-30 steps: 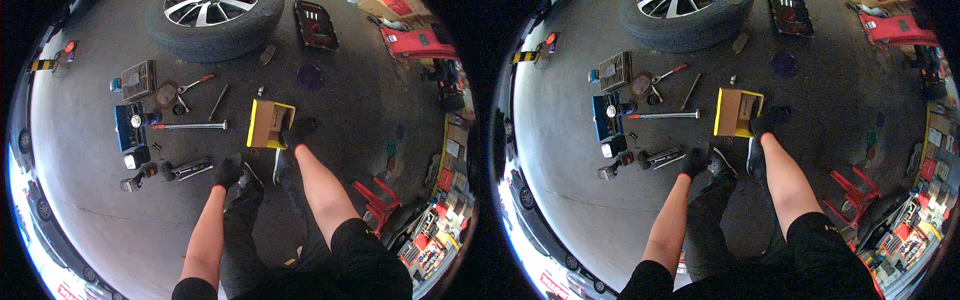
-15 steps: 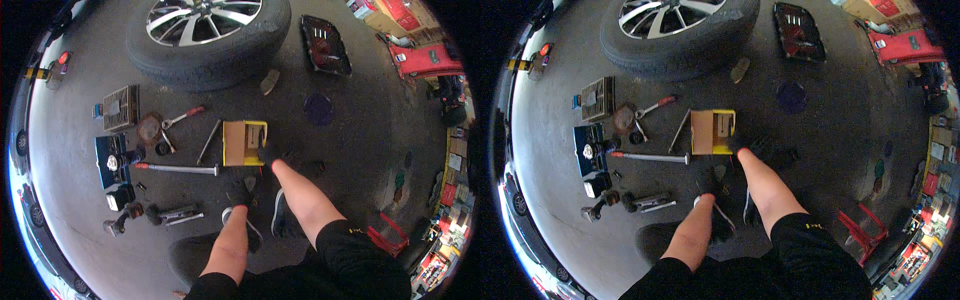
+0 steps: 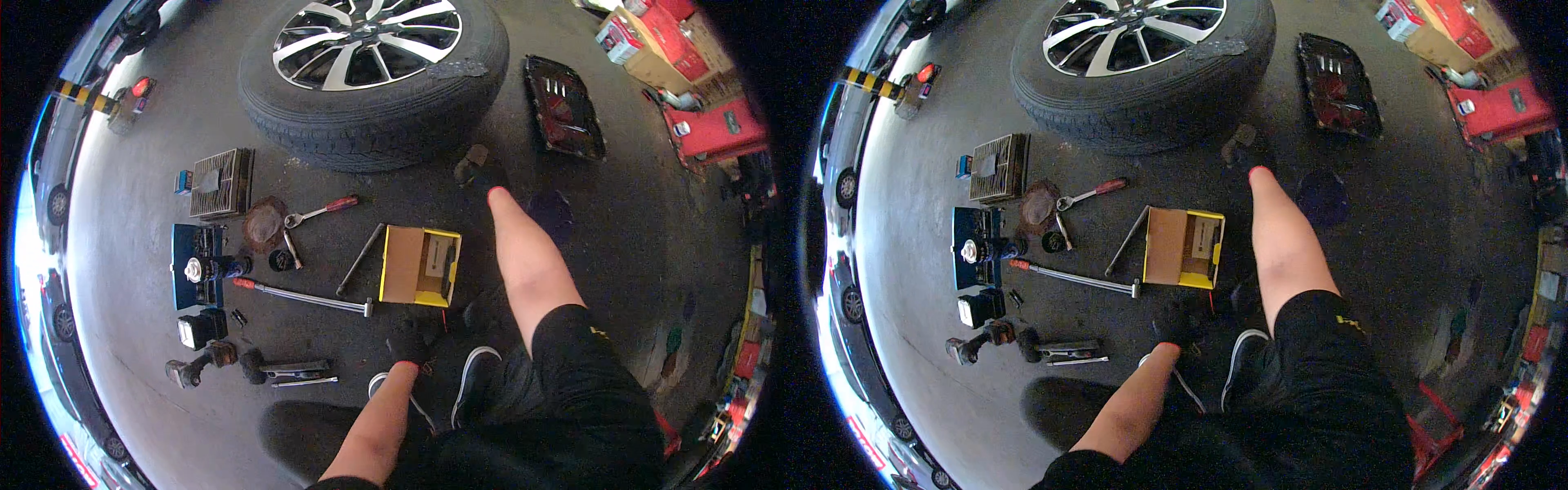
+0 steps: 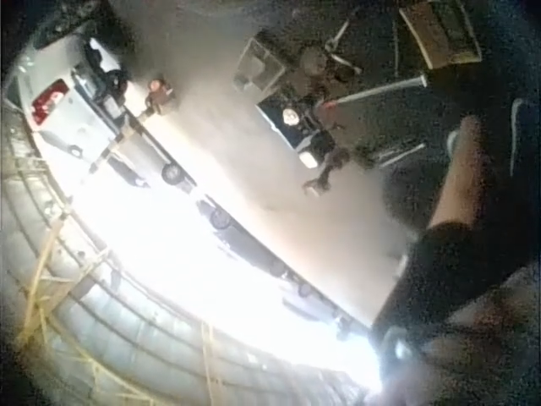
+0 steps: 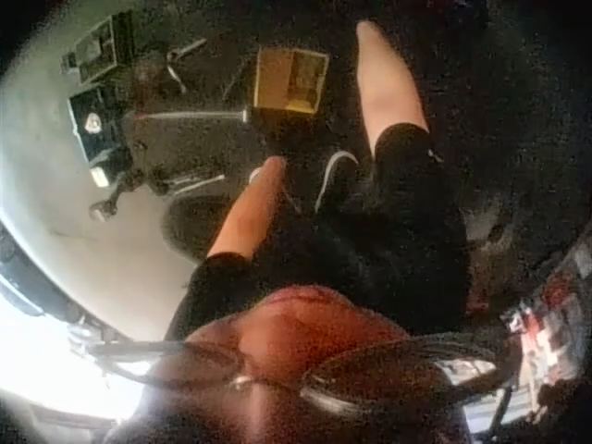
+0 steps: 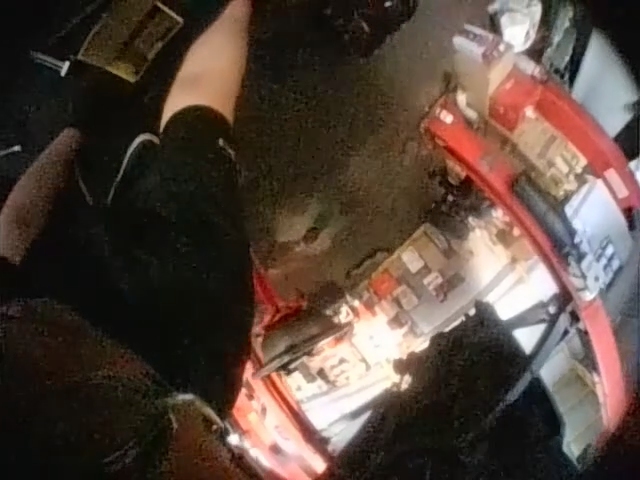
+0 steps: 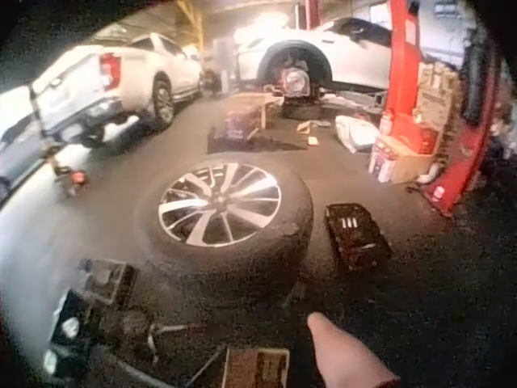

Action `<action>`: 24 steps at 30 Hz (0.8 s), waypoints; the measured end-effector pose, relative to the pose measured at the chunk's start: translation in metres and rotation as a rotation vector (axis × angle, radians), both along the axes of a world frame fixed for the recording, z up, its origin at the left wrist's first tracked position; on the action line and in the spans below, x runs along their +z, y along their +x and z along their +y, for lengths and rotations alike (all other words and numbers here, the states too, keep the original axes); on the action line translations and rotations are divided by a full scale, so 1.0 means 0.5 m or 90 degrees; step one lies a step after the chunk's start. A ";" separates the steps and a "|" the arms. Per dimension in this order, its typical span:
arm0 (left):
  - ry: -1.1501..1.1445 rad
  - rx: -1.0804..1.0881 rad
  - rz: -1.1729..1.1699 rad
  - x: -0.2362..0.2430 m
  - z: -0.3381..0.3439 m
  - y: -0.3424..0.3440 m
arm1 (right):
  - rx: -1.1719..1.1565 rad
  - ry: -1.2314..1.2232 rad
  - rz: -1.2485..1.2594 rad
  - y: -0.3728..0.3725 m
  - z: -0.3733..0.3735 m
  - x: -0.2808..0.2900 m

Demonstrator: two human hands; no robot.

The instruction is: Applying lubricant or cleaner to automotive brake pads before installation.

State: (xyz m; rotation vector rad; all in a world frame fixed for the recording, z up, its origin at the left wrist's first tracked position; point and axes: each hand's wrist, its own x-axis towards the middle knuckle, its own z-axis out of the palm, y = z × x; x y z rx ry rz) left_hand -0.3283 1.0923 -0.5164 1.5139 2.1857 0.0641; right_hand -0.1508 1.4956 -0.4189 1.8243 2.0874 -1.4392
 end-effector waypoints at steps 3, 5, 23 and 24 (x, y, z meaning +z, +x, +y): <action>-0.056 -0.062 -0.107 0.102 0.071 0.008 | 0.019 0.037 -0.067 0.018 0.044 -0.090; -0.089 -0.092 -0.157 0.161 0.118 -0.038 | 0.041 0.068 -0.089 0.015 0.063 -0.131; 0.065 -0.104 -0.328 0.636 0.317 -0.065 | -0.035 0.404 -0.132 0.069 -0.085 -0.221; 0.074 -0.114 -0.347 0.636 0.332 -0.051 | -0.039 0.414 -0.154 0.111 -0.069 -0.224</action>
